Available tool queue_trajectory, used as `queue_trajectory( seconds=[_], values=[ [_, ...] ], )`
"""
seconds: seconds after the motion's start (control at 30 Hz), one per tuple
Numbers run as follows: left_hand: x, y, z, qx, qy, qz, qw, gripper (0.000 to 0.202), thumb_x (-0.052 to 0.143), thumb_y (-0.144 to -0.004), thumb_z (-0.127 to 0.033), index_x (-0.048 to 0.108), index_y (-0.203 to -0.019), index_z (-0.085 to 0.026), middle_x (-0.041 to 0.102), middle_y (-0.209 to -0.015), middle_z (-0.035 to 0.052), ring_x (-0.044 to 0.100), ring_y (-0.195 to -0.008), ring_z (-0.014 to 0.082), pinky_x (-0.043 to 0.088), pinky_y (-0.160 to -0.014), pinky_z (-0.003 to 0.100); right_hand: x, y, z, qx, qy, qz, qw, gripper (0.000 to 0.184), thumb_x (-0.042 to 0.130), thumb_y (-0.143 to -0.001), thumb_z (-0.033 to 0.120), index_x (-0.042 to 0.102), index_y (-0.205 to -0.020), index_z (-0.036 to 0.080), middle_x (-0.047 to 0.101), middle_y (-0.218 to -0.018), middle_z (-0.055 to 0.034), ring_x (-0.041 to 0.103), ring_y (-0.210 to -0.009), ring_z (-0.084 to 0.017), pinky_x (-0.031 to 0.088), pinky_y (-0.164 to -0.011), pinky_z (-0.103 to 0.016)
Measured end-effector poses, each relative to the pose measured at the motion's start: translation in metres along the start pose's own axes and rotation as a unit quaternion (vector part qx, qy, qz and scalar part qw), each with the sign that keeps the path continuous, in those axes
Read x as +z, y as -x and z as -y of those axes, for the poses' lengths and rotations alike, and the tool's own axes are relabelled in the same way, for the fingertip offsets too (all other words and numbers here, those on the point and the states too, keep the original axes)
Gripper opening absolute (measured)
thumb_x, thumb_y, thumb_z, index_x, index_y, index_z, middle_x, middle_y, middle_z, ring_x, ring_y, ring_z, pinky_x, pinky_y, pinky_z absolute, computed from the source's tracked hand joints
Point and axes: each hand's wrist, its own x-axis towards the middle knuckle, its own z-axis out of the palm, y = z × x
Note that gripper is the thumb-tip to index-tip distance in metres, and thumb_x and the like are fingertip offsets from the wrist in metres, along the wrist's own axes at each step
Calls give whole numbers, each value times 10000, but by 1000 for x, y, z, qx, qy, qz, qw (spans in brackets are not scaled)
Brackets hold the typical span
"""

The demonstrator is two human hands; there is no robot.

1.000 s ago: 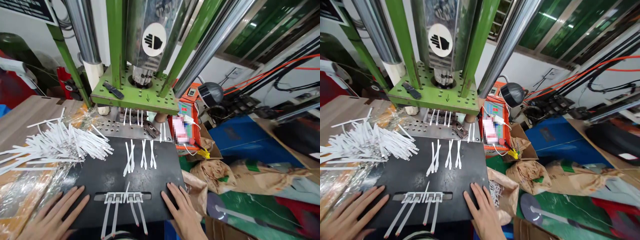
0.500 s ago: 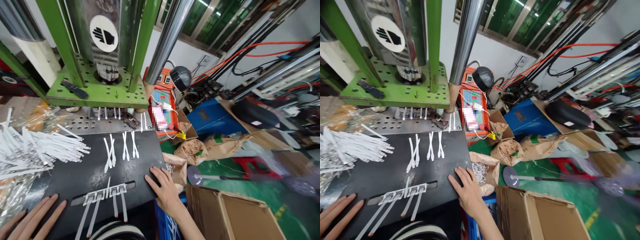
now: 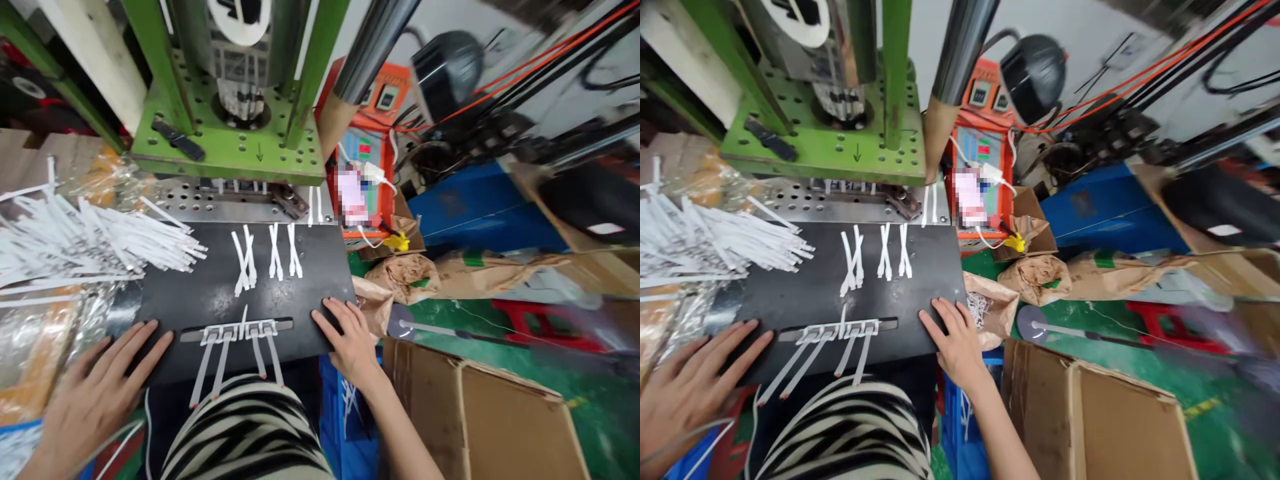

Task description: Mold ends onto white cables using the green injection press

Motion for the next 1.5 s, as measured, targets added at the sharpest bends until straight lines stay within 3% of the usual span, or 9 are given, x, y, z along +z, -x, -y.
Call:
queue_trajectory(
  seconds=[0.3,0.43,0.63,0.83,1.07,1.23,1.33,1.43,1.5],
  values=[
    [-12,-40,-19,-3,7,3,1000,561,440,-997,-415,314,-1526,-280,615,-1250,144,631,-1060,308,504,-849,439,-19,-41,42,-56,-211,-41,975,602,674,-903,477,498,-1423,228,586,-1341,-153,515,-1295,-317,402,-1099,-568],
    [-6,-64,-27,11,64,34,997,332,384,-1019,-208,516,-1324,-211,610,-1020,83,640,-877,193,520,-791,306,-17,-78,53,-92,-256,-29,962,258,544,-997,244,656,-1225,195,694,-1106,-105,633,-1011,-213,531,-904,-391],
    [-6,-78,-23,51,112,40,992,338,347,-993,-110,540,-1256,-201,587,-1020,63,623,-938,174,524,-845,254,-23,-134,38,-169,-345,114,916,290,504,-929,36,746,-951,195,723,-952,-18,677,-816,-127,530,-760,-227],
    [1,-81,-22,30,145,23,989,272,351,-991,-130,583,-1113,-205,553,-894,32,639,-810,137,544,-742,200,-9,-187,67,38,-367,-84,926,344,450,-887,-1,722,-1011,170,707,-918,-20,658,-705,-100,528,-702,-195],
    [9,-70,-26,13,144,25,989,323,339,-1034,-281,559,-1256,-202,552,-937,54,633,-843,187,520,-777,290,-10,-70,-35,408,-244,-310,823,316,510,-887,326,710,-1031,128,738,-974,-131,701,-819,-234,564,-761,-355],
    [12,-64,-29,6,138,-1,990,330,382,-1038,-297,523,-1320,-196,557,-958,60,611,-849,189,485,-805,309,-15,24,-83,560,-64,-218,797,432,472,-810,256,708,-1106,48,721,-910,-205,692,-850,-326,536,-784,-439],
    [5,-67,-33,1,136,-21,990,330,461,-1016,-257,525,-1326,-165,570,-1008,83,607,-880,186,487,-803,301,-18,22,-62,473,-6,-199,858,411,486,-849,247,701,-1161,88,683,-1079,-220,657,-1002,-347,510,-879,-490],
    [-2,-75,-42,18,134,-85,987,406,565,-964,-179,523,-1367,-157,576,-1049,105,592,-910,188,498,-822,304,-22,-16,-10,209,-95,-187,955,303,546,-925,230,704,-1182,202,675,-1064,-120,660,-965,-244,541,-858,-382],
    [-3,-83,-49,62,170,-130,975,475,589,-930,-90,516,-1394,-157,585,-1020,98,576,-867,167,500,-782,289,-23,-46,32,36,-233,-160,959,361,573,-938,156,653,-1273,267,657,-1057,-69,653,-920,-175,549,-812,-306]
  ],
)
